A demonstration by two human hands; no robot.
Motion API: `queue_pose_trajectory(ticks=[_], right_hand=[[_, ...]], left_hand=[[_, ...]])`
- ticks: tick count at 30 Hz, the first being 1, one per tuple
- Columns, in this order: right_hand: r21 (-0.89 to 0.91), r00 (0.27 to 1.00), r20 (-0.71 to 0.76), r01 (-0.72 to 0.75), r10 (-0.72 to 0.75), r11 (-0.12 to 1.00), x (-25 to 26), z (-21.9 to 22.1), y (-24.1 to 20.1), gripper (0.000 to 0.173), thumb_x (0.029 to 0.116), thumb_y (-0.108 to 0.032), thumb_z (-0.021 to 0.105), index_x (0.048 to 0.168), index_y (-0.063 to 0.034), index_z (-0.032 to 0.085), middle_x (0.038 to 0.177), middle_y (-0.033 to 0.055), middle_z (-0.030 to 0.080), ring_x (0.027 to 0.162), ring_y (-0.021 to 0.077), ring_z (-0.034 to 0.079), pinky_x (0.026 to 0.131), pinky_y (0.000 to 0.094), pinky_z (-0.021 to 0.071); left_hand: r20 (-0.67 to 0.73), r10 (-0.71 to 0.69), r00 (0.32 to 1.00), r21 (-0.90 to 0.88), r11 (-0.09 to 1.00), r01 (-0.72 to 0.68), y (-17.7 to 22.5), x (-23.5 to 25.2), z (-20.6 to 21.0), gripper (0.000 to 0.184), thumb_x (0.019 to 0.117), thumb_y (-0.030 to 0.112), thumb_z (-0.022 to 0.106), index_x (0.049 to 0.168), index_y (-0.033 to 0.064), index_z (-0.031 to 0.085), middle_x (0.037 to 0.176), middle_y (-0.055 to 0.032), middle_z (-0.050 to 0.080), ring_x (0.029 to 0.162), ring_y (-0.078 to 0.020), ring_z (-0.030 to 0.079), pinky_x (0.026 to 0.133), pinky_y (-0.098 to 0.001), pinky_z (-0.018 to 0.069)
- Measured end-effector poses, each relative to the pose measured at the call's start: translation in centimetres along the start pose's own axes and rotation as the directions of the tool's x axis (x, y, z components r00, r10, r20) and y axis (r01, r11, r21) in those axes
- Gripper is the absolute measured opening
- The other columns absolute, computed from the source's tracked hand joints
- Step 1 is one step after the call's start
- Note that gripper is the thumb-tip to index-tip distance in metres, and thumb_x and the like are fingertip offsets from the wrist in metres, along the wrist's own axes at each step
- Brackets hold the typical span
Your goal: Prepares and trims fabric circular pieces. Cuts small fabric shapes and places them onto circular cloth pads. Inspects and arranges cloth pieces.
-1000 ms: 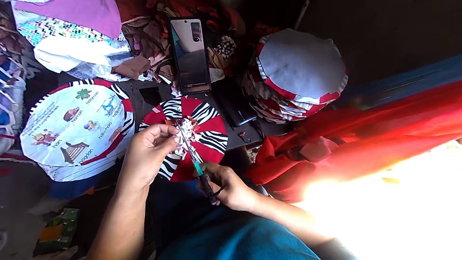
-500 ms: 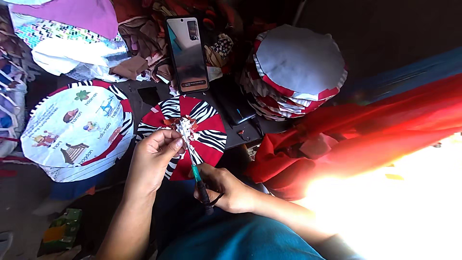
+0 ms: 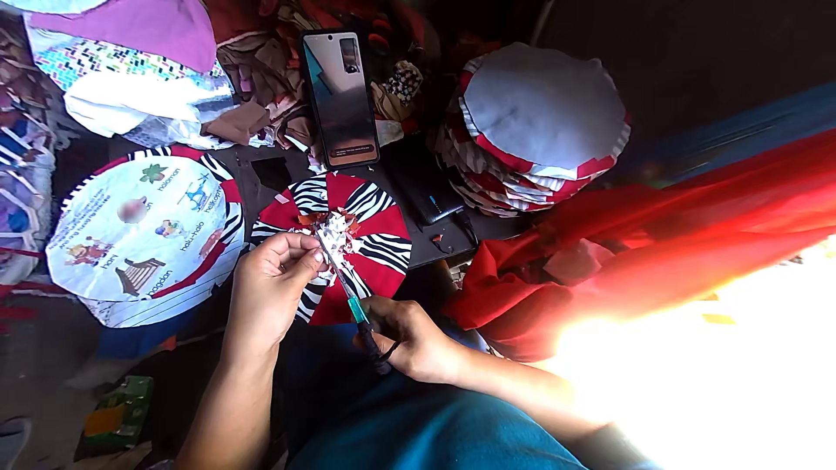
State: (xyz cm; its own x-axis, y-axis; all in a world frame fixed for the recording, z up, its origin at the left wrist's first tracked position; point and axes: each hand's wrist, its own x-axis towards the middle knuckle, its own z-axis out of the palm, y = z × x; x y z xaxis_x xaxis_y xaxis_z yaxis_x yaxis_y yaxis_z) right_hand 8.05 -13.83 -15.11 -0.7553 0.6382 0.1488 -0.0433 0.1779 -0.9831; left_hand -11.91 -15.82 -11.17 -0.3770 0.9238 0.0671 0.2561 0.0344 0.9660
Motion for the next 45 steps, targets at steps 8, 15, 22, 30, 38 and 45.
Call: queue_pose_trajectory(ticks=[8,15,22,30,38,45], right_hand=[[0.141,0.982,0.163,-0.118,0.094,0.983,0.0,-0.5,-0.2,0.031,0.1018,-0.023,0.048,0.115,0.0037,0.056,0.077,-0.0012,0.055,0.063,0.0012,0.058,0.058,0.0182,0.0507],[0.157,0.995,0.094,-0.046,0.031,0.987,-0.1,-0.3,0.0,0.027,0.1013,-0.021,0.05,0.111,0.003,0.058,0.077,-0.0029,0.056,0.064,-0.0015,0.056,0.06,0.016,0.0487],[0.073,1.0,-0.004,-0.029,0.029,0.997,-0.1,-0.2,-0.1,0.017,0.0976,-0.011,0.056,0.103,0.0042,0.063,0.065,-0.007,0.048,0.055,-0.0056,0.044,0.052,0.0116,0.0368],[0.442,0.973,0.167,-0.219,0.16,0.87,-1.0,-1.5,-0.3,0.023,0.1054,-0.025,0.043,0.114,-0.006,0.053,0.078,-0.0093,0.061,0.059,-0.0026,0.059,0.05,0.0132,0.0486],[0.399,0.942,0.238,-0.316,0.236,0.861,-2.7,-2.7,-0.7,0.022,0.1047,-0.028,0.047,0.114,-0.0098,0.055,0.077,-0.011,0.061,0.057,-0.0033,0.058,0.049,0.0124,0.0474],[0.231,0.958,0.252,-0.196,0.136,0.953,-3.2,-3.4,-0.9,0.03,0.1043,-0.027,0.05,0.117,-0.0009,0.057,0.078,-0.0093,0.059,0.063,-0.0049,0.057,0.056,0.0128,0.0486]], left_hand=[[-0.006,0.009,1.0,0.042,0.999,-0.009,0.2,-0.2,0.0,0.015,0.0899,-0.005,0.066,0.1,0.0061,0.065,0.083,0.0063,0.069,0.073,0.0005,0.067,0.071,-0.0181,0.0588],[0.038,0.012,0.999,0.095,0.995,-0.015,0.5,-0.7,0.3,0.013,0.0894,-0.003,0.068,0.099,0.006,0.066,0.081,0.0063,0.068,0.073,0.0017,0.067,0.07,-0.0168,0.0578],[0.034,0.049,0.998,0.174,0.983,-0.054,0.5,-0.4,0.1,0.01,0.0918,0.001,0.068,0.1,0.0053,0.066,0.083,0.0052,0.068,0.072,0.0029,0.065,0.069,-0.0152,0.0563],[-0.006,0.161,0.987,0.549,0.826,-0.132,1.0,0.5,-0.5,0.018,0.0993,0.011,0.064,0.113,0.0068,0.074,0.112,-0.0119,0.068,0.088,-0.016,0.067,0.074,-0.0331,0.0559],[-0.007,0.123,0.992,0.686,0.722,-0.085,1.0,1.7,-0.5,0.01,0.0987,0.006,0.065,0.101,0.0013,0.073,0.097,-0.0186,0.069,0.086,-0.0344,0.067,0.078,-0.058,0.0517],[-0.011,0.172,0.985,0.668,0.734,-0.12,1.3,2.7,-1.1,0.022,0.1036,0.02,0.061,0.107,0.0035,0.075,0.098,-0.0178,0.072,0.088,-0.0349,0.068,0.08,-0.0603,0.0505]])
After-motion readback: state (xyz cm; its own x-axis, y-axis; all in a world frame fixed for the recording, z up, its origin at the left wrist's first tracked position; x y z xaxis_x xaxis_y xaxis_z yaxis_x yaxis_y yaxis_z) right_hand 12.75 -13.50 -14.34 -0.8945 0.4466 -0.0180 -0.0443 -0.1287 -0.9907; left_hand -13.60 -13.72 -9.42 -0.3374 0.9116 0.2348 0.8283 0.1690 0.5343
